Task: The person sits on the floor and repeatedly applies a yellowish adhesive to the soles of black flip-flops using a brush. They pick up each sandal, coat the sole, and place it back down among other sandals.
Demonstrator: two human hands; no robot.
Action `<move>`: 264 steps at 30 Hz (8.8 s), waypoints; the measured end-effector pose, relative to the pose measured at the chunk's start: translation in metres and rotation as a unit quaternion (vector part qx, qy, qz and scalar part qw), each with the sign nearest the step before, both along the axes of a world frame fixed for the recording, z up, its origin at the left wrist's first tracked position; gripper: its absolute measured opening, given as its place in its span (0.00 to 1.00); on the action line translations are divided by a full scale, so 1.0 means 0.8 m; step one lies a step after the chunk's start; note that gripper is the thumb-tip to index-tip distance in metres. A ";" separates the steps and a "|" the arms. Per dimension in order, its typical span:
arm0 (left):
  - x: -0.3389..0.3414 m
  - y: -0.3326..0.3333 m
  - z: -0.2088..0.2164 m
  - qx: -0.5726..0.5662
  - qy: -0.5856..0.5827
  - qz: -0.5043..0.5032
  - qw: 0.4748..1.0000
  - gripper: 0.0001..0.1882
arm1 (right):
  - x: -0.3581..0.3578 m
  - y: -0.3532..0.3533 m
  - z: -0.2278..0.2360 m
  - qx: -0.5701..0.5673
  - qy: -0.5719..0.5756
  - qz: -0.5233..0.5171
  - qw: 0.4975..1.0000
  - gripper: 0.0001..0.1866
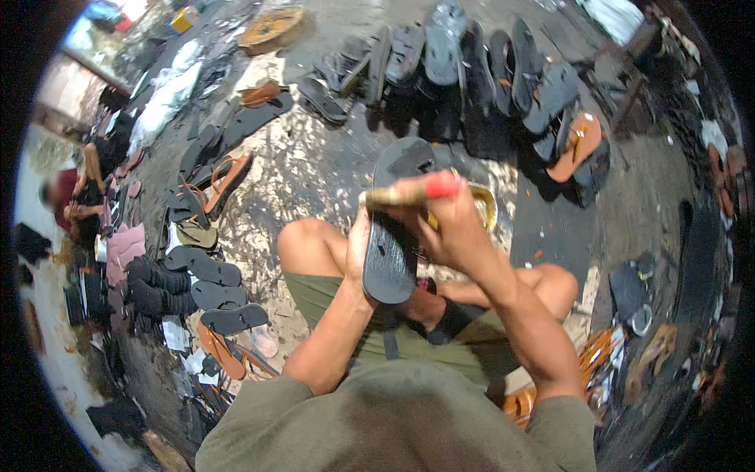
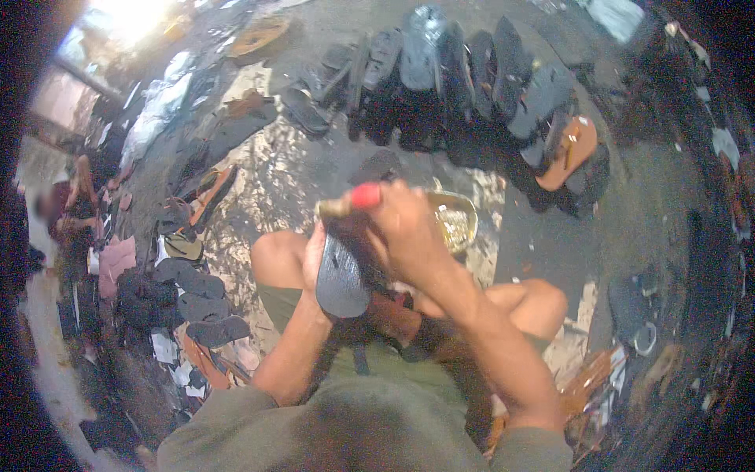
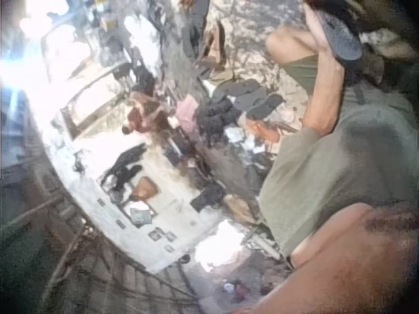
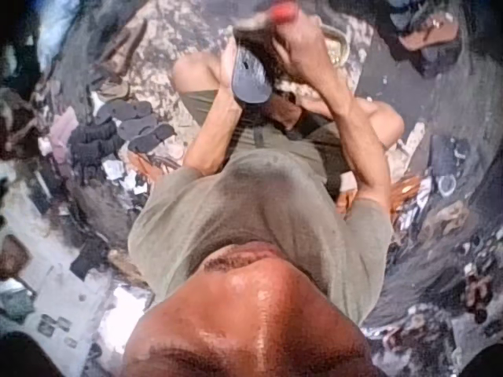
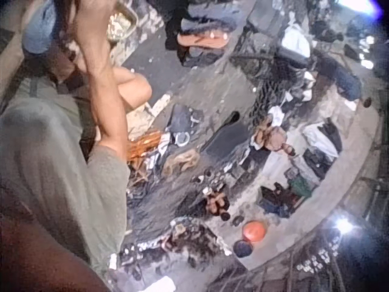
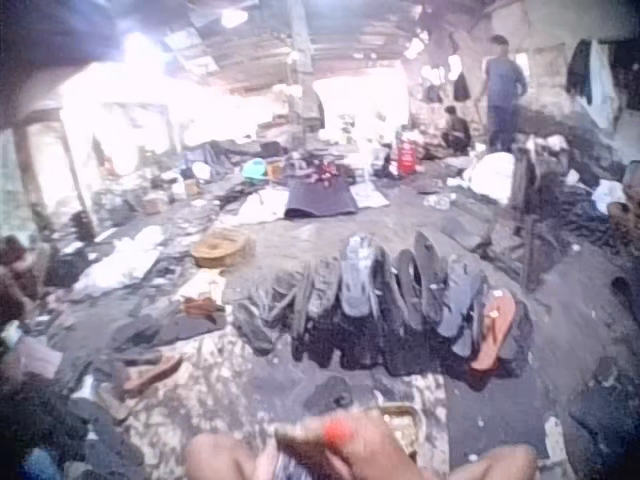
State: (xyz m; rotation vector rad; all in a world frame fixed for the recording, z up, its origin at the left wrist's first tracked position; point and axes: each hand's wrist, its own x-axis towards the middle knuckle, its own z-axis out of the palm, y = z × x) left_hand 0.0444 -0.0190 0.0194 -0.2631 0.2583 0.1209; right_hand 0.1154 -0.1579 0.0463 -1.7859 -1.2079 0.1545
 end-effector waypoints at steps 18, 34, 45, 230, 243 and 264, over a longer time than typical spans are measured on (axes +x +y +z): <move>0.223 0.415 -0.151 0.555 0.231 0.042 0.798 0.39 | 0.071 -0.121 -0.057 -0.014 0.220 -0.419 0.881 0.22; -0.336 0.504 -0.197 0.539 0.817 -0.106 0.175 0.62 | 0.136 -0.102 -0.079 -0.076 0.223 -0.335 0.912 0.21; -0.209 0.226 -0.024 0.824 0.344 0.132 0.430 0.25 | 0.084 -0.048 -0.131 -0.272 -0.077 -0.262 0.923 0.20; -0.002 0.043 0.029 0.273 -0.047 -0.049 0.960 0.30 | -0.021 0.026 0.020 0.072 0.025 0.118 0.990 0.18; 0.223 0.220 -0.048 0.388 -0.071 -0.008 0.919 0.32 | 0.050 -0.008 0.028 0.057 0.244 -0.197 0.948 0.15; -0.228 0.467 -0.134 0.772 0.514 -0.035 0.374 0.17 | 0.118 -0.106 -0.097 -0.091 0.163 -0.306 0.934 0.19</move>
